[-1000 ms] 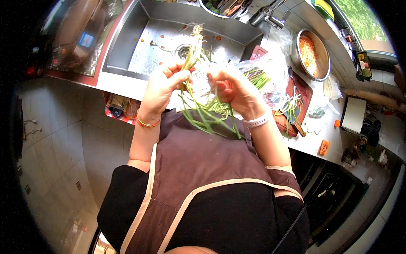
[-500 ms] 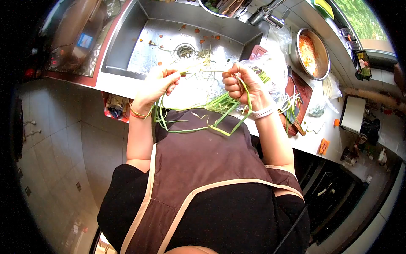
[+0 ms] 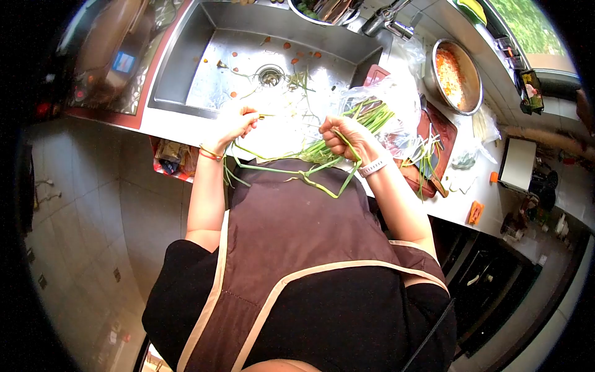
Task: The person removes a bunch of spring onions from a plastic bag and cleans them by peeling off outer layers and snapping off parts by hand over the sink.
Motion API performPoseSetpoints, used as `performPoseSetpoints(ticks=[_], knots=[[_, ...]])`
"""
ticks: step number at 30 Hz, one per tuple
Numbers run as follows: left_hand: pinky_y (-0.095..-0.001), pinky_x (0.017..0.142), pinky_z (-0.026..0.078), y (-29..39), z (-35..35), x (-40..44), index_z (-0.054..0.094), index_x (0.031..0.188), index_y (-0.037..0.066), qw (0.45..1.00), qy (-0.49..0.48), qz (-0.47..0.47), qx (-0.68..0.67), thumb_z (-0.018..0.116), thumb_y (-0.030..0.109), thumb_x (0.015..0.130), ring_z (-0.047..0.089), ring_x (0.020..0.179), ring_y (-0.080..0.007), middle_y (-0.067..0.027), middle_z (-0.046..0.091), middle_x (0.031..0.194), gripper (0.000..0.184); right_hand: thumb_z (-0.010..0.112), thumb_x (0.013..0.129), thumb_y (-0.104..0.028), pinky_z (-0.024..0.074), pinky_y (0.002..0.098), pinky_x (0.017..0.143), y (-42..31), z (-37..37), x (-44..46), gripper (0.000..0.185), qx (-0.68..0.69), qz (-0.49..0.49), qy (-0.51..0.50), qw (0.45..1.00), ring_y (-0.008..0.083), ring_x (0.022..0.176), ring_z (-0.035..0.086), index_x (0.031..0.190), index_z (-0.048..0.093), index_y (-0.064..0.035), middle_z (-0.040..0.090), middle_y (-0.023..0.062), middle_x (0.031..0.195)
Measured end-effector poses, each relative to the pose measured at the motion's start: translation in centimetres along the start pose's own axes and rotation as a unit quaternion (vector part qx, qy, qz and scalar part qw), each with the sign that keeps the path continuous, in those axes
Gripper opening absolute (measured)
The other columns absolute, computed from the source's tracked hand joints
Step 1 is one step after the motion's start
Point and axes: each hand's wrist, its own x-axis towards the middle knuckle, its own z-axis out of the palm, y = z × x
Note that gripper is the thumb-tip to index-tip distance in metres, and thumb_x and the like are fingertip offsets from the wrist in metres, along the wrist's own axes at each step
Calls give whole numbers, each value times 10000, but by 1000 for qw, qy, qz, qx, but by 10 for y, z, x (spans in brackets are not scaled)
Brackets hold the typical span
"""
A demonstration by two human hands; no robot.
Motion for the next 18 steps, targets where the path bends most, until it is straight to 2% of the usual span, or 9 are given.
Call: performPoseSetpoints(ticks=[2, 5, 7, 8, 10, 12, 14, 16, 18], knots=[[-202, 414, 375, -16, -14, 4, 584, 733, 4, 999, 36, 14, 26, 538, 105, 827, 465, 469, -45, -21, 532, 585, 145, 511, 776, -95, 172, 170, 310, 0, -4, -13, 146, 4, -49, 55, 997, 18, 384, 247, 677, 405, -106, 345, -64, 535], [-233, 411, 376, -38, -52, 18, 594, 779, -3, 989, 94, -78, 85, 570, 137, 823, 446, 435, -64, -11, 518, 567, 148, 567, 780, -82, 194, 158, 316, -9, -37, -27, 109, 41, -94, 54, 993, 14, 387, 293, 707, 486, -79, 388, -67, 534], [-222, 405, 370, -43, -48, 18, 581, 809, 10, 988, 115, -22, -105, 596, 173, 836, 439, 437, -64, 3, 501, 562, 165, 605, 787, -81, 236, 162, 334, -6, -32, -35, 54, 10, -148, 61, 987, 14, 412, 346, 780, 556, -58, 455, -56, 560], [-222, 405, 370, -43, -36, 12, 581, 809, 10, 988, 110, -28, -106, 596, 173, 836, 439, 437, -64, 3, 501, 562, 165, 623, 789, -81, 261, 162, 349, -7, -21, -39, 62, -16, -173, 58, 983, 15, 429, 380, 827, 587, -48, 494, -49, 581], [-205, 395, 352, -12, -11, 14, 562, 810, 35, 962, 175, 33, -208, 598, 163, 843, 431, 450, -57, 23, 476, 571, 137, 677, 775, -140, 227, 172, 363, -4, 3, -43, 111, -28, -237, 66, 969, 15, 397, 374, 757, 595, -66, 536, -41, 568], [-191, 377, 312, 9, 12, 3, 503, 739, 75, 936, 132, 17, -326, 608, 150, 839, 392, 440, -53, 41, 421, 570, 163, 688, 783, -174, 177, 181, 365, -6, 12, -49, 156, -57, -240, -20, 969, 1, 384, 301, 760, 591, -55, 497, -58, 545], [-183, 380, 291, 19, 28, -8, 454, 747, 103, 815, -26, -43, -578, 577, 209, 877, 365, 458, -61, 40, 393, 584, 208, 664, 804, -166, 187, 164, 362, -6, 27, -61, 144, -63, -234, -44, 969, -6, 386, 310, 798, 590, -42, 529, -40, 583], [-190, 361, 265, 34, 44, -22, 399, 655, 118, 701, -152, -78, -692, 520, 236, 910, 325, 440, -75, 24, 358, 565, 305, 640, 826, -158, 197, 146, 359, -6, 39, -68, 138, -69, -231, -70, 968, -14, 389, 319, 835, 589, -30, 560, -22, 621], [-192, 338, 250, 53, 53, -35, 405, 610, 108, 678, -210, -106, -697, 463, 250, 934, 306, 416, -72, -12, 403, 582, 359, 641, 832, -178, 161, 163, 350, -6, 49, -72, 156, -106, -258, -58, 958, -19, 373, 259, 810, 583, -35, 554, -20, 609]])
